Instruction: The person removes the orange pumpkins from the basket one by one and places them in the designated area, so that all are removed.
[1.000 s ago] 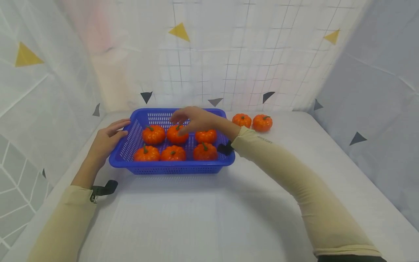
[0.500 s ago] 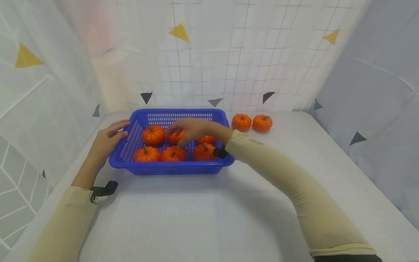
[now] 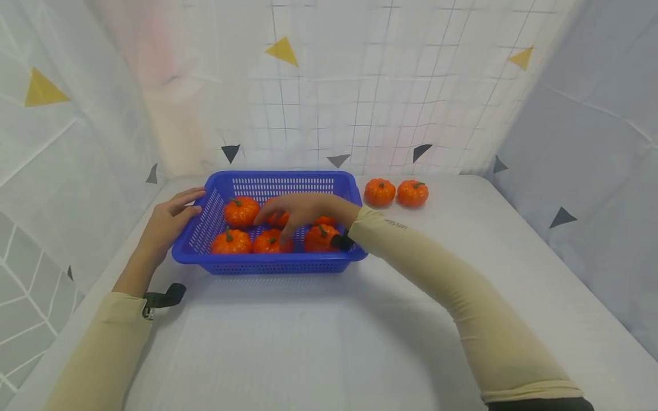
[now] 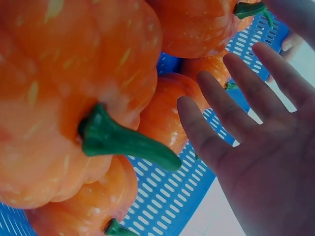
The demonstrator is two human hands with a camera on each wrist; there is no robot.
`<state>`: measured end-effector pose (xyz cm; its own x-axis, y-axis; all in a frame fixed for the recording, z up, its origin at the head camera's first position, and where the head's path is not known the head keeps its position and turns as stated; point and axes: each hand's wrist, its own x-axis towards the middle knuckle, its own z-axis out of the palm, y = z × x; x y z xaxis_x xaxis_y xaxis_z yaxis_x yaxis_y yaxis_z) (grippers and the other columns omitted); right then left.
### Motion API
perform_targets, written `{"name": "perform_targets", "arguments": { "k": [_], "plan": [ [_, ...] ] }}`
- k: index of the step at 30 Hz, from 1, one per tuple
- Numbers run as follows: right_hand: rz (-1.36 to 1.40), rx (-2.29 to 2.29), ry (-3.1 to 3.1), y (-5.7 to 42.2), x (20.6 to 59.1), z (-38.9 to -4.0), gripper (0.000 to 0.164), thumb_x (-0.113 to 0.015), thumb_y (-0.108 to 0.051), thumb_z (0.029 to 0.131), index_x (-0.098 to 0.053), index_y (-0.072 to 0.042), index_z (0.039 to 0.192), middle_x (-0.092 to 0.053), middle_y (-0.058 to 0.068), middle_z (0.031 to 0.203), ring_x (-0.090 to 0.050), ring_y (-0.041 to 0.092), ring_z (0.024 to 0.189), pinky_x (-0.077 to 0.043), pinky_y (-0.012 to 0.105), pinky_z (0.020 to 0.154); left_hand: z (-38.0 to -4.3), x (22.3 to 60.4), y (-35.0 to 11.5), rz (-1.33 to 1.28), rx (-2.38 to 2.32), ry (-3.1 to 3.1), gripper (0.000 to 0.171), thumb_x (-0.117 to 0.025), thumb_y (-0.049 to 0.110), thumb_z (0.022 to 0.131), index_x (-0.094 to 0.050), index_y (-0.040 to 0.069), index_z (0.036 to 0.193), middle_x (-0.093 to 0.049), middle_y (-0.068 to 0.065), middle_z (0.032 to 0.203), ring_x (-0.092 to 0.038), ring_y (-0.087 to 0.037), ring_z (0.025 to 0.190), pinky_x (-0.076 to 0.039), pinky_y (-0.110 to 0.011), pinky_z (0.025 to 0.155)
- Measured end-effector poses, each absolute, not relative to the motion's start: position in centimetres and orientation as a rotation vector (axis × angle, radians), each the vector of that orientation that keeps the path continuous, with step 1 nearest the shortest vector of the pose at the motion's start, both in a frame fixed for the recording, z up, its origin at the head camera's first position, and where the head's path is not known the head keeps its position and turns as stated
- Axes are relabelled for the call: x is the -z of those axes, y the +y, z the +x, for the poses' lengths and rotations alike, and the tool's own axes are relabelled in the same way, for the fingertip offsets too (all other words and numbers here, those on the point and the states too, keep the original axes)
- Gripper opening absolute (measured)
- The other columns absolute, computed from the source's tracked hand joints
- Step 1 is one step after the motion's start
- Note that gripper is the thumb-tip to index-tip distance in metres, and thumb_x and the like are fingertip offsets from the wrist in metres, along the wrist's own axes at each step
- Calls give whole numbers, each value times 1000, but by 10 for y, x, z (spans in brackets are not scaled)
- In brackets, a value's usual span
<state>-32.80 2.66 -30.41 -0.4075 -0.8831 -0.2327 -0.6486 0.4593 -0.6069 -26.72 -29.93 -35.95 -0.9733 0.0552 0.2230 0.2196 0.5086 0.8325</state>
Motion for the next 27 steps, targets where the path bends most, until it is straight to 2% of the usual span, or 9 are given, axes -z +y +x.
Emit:
{"name": "perform_targets", "arguments": {
  "k": [10, 16, 21, 27],
  "plan": [
    [-1254, 537, 2146, 27, 304, -331, 70, -83, -18, 90, -53, -16, 154, -47, -4, 151, -39, 22, 140, -38, 44, 116, -267, 357, -296, -235, 1459, -2577, 48, -53, 26, 110, -50, 7, 155, -39, -14, 163, -35, -41, 148, -33, -61, 115],
    [-1277, 507, 2119, 26, 307, -334, 71, -83, -19, 90, -52, -17, 154, -49, -2, 152, -41, 23, 140, -38, 40, 116, -267, 358, -297, -242, 1451, -2578, 48, -53, 26, 110, -50, 7, 155, -39, -15, 163, -36, -43, 147, -34, -62, 114],
    [-1295, 512, 2059, 25, 309, -336, 73, -84, -16, 88, -52, -17, 154, -49, -1, 153, -41, 25, 142, -36, 39, 117, -267, 360, -298, -246, 1445, -2579, 48, -53, 25, 111, -50, 7, 155, -39, -15, 163, -36, -43, 147, -34, -63, 114],
    [-1270, 531, 2000, 25, 310, -334, 75, -81, -8, 88, -49, -16, 156, -46, -2, 156, -38, 22, 144, -31, 40, 121, -268, 361, -299, -226, 1439, -2587, 47, -52, 24, 111, -50, 7, 155, -39, -15, 163, -35, -42, 148, -33, -62, 115]
  ]
}}
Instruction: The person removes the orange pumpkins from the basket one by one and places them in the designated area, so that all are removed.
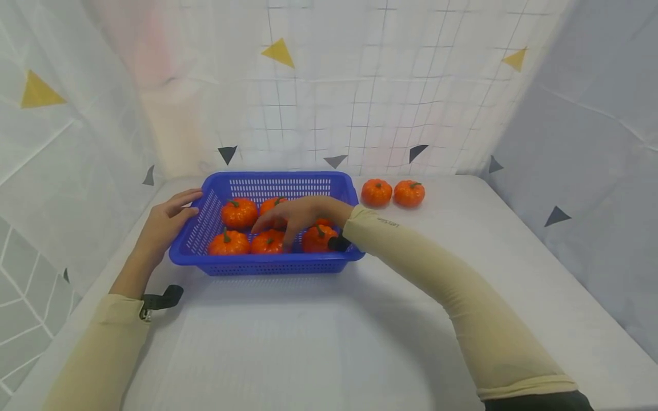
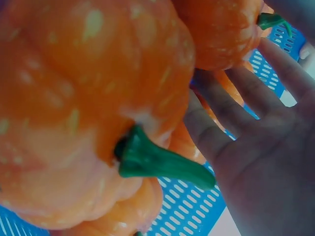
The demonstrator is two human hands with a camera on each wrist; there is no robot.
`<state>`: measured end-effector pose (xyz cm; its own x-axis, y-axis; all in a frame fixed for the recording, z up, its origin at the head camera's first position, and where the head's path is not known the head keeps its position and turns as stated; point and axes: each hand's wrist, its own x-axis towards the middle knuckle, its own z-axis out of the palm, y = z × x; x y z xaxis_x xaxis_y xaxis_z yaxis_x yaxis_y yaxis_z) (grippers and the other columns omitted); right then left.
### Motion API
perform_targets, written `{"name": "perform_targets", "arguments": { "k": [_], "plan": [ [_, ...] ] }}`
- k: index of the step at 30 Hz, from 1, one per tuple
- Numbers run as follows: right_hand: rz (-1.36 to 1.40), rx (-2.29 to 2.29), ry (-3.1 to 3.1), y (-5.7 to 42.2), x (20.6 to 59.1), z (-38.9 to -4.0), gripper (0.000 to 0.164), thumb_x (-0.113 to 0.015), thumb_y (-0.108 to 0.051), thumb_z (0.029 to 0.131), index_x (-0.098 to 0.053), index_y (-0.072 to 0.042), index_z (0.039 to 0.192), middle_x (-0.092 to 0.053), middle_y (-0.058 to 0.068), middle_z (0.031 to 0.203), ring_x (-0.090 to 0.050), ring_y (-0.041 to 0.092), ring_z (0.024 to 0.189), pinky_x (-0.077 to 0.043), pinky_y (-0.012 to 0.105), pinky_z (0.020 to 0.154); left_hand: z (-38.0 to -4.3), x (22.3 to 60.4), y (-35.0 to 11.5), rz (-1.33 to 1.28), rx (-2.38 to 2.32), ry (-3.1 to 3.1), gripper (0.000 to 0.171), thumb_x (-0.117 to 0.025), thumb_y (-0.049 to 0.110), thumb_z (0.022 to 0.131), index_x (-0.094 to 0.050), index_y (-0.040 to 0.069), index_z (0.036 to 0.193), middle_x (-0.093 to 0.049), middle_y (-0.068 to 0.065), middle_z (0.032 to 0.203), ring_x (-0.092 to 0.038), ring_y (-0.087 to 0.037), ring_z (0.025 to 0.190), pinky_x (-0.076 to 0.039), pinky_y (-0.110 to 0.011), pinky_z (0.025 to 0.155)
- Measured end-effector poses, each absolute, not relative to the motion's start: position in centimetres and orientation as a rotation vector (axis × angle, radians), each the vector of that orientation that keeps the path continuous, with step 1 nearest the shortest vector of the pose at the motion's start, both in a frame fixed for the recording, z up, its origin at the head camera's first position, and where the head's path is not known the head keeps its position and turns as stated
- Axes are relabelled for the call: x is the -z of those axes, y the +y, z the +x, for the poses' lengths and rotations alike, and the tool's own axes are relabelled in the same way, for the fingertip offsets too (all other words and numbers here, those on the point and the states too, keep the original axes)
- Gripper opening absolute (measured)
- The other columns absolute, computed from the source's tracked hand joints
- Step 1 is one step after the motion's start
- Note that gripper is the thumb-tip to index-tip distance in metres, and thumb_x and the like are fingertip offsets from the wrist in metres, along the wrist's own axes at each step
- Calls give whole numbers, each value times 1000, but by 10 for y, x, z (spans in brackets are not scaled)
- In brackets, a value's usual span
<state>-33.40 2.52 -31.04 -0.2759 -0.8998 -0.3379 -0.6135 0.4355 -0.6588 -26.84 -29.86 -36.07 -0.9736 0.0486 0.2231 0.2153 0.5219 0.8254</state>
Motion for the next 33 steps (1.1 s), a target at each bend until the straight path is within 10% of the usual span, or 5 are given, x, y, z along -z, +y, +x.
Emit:
{"name": "perform_targets", "arguments": {
  "k": [33],
  "plan": [
    [-1240, 638, 1955, 35, 324, -351, 68, -85, -23, 89, -56, -28, 150, -50, -10, 147, -44, 11, 133, -38, 31, 113, -268, 360, -297, -220, 1419, -2597, 48, -52, 26, 111, -49, 8, 155, -38, -15, 163, -37, -44, 146, -35, -63, 112]
  ]
}}
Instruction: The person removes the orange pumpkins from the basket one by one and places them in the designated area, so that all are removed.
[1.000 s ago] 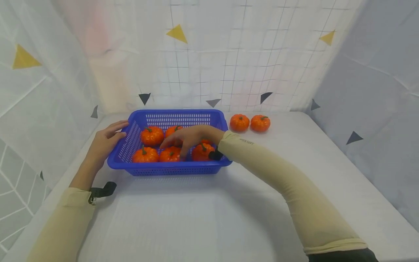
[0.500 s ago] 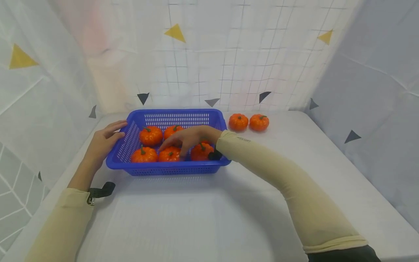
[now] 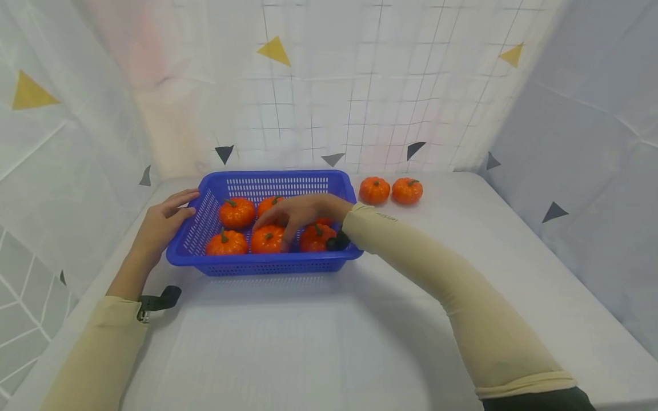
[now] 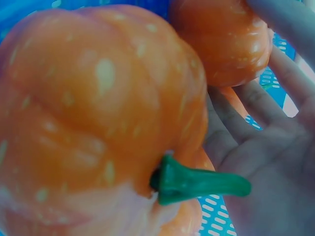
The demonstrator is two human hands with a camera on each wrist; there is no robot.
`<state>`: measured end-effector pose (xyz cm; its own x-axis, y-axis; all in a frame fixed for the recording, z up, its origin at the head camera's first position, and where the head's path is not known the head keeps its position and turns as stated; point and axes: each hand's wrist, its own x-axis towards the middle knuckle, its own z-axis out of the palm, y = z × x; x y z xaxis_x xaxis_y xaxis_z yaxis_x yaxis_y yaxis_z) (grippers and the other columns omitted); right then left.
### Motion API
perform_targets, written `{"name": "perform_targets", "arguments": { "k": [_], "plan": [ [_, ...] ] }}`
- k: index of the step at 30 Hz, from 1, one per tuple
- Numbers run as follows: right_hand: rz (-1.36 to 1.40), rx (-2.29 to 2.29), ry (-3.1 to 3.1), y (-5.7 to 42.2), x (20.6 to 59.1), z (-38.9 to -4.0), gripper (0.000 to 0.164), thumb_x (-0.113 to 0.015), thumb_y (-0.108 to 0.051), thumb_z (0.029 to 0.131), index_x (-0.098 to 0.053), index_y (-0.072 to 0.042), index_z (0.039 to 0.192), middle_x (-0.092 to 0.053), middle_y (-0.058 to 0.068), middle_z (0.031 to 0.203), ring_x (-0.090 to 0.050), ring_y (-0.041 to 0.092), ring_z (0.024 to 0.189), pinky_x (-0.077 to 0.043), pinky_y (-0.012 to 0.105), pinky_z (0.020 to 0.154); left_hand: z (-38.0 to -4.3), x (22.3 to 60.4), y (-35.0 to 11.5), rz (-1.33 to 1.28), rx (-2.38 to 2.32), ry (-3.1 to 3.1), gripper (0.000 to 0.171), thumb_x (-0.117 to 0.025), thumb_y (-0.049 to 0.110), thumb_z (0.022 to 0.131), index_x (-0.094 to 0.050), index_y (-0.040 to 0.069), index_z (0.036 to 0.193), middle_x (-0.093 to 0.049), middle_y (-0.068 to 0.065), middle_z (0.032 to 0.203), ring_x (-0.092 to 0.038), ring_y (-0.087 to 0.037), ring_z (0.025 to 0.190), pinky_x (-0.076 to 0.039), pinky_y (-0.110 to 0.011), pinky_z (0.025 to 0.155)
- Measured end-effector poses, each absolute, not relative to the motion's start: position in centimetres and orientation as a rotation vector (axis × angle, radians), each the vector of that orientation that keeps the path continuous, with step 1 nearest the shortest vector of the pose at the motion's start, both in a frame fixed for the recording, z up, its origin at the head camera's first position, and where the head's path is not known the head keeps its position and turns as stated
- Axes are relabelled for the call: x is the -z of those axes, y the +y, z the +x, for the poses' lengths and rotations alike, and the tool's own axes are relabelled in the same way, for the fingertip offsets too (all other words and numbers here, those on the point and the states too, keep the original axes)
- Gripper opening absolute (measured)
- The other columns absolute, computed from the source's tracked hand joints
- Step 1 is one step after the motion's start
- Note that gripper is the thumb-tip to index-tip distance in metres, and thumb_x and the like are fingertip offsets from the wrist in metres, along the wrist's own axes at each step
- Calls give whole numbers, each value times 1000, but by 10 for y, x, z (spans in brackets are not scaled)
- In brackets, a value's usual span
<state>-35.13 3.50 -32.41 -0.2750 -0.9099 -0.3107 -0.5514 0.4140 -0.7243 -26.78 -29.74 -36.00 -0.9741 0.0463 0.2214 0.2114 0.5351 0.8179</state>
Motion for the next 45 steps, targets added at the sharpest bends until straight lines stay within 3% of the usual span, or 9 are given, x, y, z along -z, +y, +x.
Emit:
{"name": "perform_targets", "arguments": {
  "k": [11, 24, 45],
  "plan": [
    [-1194, 688, 2013, 41, 322, -350, 70, -88, -32, 85, -58, -32, 149, -47, -10, 147, -39, 11, 136, -36, 39, 115, -267, 361, -298, -218, 1413, -2600, 48, -52, 27, 111, -49, 8, 155, -38, -15, 163, -39, -45, 145, -36, -63, 111],
    [-1195, 749, 2035, 45, 317, -347, 71, -87, -38, 84, -59, -29, 149, -48, -10, 149, -40, 13, 137, -38, 41, 114, -267, 361, -297, -215, 1415, -2597, 48, -51, 26, 111, -49, 9, 155, -39, -15, 163, -38, -45, 145, -36, -63, 112],
    [-1230, 811, 2015, 46, 294, -346, 69, -81, -30, 90, -54, -20, 153, -50, -5, 153, -43, 16, 140, -40, 40, 114, -267, 360, -296, -202, 1420, -2608, 51, -54, 34, 109, -52, 12, 155, -41, -9, 163, -39, -40, 146, -37, -61, 113]
  ]
}}
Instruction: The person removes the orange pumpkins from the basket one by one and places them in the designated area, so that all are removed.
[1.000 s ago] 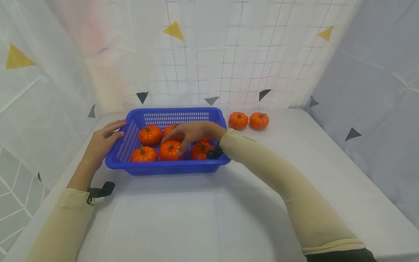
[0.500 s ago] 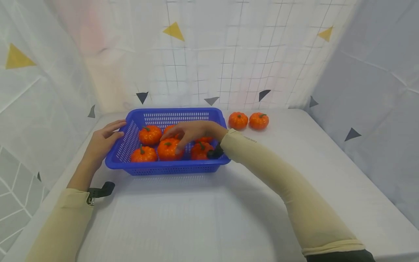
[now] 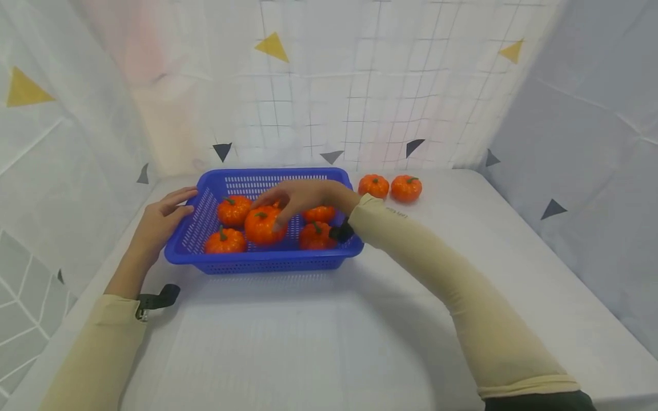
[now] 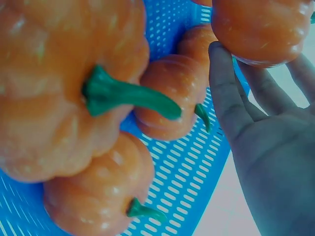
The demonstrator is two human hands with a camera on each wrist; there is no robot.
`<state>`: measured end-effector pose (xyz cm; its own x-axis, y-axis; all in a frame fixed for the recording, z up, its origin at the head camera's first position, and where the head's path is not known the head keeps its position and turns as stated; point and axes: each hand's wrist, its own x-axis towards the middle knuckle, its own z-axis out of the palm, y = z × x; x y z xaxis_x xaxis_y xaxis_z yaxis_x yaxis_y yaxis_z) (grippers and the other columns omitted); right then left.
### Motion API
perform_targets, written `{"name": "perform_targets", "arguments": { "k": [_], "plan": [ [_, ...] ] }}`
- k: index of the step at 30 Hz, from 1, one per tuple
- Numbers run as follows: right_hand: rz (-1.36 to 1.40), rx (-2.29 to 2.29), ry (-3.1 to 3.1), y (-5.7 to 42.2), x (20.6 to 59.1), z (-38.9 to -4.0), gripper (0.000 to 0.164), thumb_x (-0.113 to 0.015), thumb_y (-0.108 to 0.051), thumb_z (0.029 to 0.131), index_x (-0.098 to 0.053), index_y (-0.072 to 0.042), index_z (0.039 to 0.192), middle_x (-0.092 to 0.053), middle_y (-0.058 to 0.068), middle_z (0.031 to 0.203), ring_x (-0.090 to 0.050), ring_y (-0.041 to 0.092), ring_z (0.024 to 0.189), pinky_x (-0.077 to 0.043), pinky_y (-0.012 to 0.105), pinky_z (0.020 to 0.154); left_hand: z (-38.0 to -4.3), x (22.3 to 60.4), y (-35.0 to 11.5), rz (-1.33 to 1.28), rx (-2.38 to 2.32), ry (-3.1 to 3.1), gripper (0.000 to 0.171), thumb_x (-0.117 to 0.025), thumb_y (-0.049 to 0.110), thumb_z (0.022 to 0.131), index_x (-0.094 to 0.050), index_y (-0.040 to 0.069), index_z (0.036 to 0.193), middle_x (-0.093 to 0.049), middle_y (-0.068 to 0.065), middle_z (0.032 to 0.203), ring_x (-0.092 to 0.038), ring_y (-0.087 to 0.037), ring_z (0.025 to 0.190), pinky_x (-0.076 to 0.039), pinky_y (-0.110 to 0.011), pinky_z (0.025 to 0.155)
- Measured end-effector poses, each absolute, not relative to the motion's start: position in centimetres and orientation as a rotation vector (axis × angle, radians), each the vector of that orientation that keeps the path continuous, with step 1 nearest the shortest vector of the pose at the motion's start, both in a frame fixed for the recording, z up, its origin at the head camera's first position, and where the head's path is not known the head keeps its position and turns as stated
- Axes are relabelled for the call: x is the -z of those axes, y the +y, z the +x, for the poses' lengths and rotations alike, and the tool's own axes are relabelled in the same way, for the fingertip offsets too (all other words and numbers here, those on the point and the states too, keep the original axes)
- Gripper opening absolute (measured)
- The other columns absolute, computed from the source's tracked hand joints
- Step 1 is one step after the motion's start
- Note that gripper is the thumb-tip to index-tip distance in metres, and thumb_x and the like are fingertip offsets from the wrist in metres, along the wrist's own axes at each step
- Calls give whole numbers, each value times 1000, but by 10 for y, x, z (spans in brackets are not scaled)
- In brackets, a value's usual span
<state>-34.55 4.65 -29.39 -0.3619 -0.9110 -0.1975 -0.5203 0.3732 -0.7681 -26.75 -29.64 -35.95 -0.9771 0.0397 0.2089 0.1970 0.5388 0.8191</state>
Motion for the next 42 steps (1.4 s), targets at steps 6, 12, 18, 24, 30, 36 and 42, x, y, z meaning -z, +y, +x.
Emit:
{"name": "perform_targets", "arguments": {
  "k": [6, 12, 18, 24, 30, 36, 42],
  "plan": [
    [-1262, 833, 2023, 51, 286, -347, 68, -80, -29, 91, -54, -17, 153, -51, -5, 152, -45, 16, 138, -40, 38, 113, -267, 358, -297, -207, 1428, -2602, 50, -54, 33, 110, -52, 11, 154, -40, -11, 163, -40, -42, 145, -38, -60, 112],
    [-1280, 833, 2042, 59, 282, -350, 68, -79, -32, 92, -54, -17, 153, -53, -6, 150, -45, 18, 139, -41, 39, 114, -267, 358, -297, -205, 1428, -2611, 51, -54, 34, 110, -51, 11, 155, -40, -9, 163, -41, -42, 144, -39, -60, 111],
    [-1285, 831, 2055, 66, 278, -353, 69, -79, -31, 93, -52, -18, 155, -51, -7, 152, -44, 15, 140, -39, 38, 115, -267, 359, -297, -203, 1426, -2609, 51, -54, 34, 109, -52, 11, 155, -40, -9, 163, -41, -42, 144, -39, -61, 111],
    [-1248, 855, 2077, 73, 272, -352, 69, -80, -31, 91, -54, -19, 153, -52, -7, 151, -46, 16, 138, -40, 39, 114, -268, 358, -297, -199, 1422, -2609, 51, -54, 34, 109, -52, 12, 155, -40, -9, 163, -41, -42, 145, -39, -61, 111],
    [-1254, 861, 2082, 76, 270, -355, 68, -81, -31, 91, -55, -20, 153, -53, -7, 150, -45, 15, 139, -41, 36, 114, -268, 359, -298, -191, 1436, -2613, 51, -54, 34, 110, -51, 11, 155, -40, -9, 164, -40, -41, 146, -38, -61, 112],
    [-1217, 857, 2090, 83, 264, -355, 68, -80, -30, 91, -54, -20, 153, -52, -7, 150, -44, 15, 140, -41, 38, 114, -267, 359, -298, -189, 1446, -2615, 51, -54, 34, 109, -51, 11, 155, -39, -10, 164, -40, -42, 145, -39, -61, 111],
    [-1203, 845, 2144, 92, 260, -355, 69, -80, -34, 91, -54, -23, 153, -55, -8, 148, -47, 16, 137, -43, 42, 112, -267, 358, -297, -194, 1438, -2615, 51, -54, 34, 110, -51, 11, 155, -39, -10, 164, -40, -42, 145, -38, -61, 111]
  ]
}}
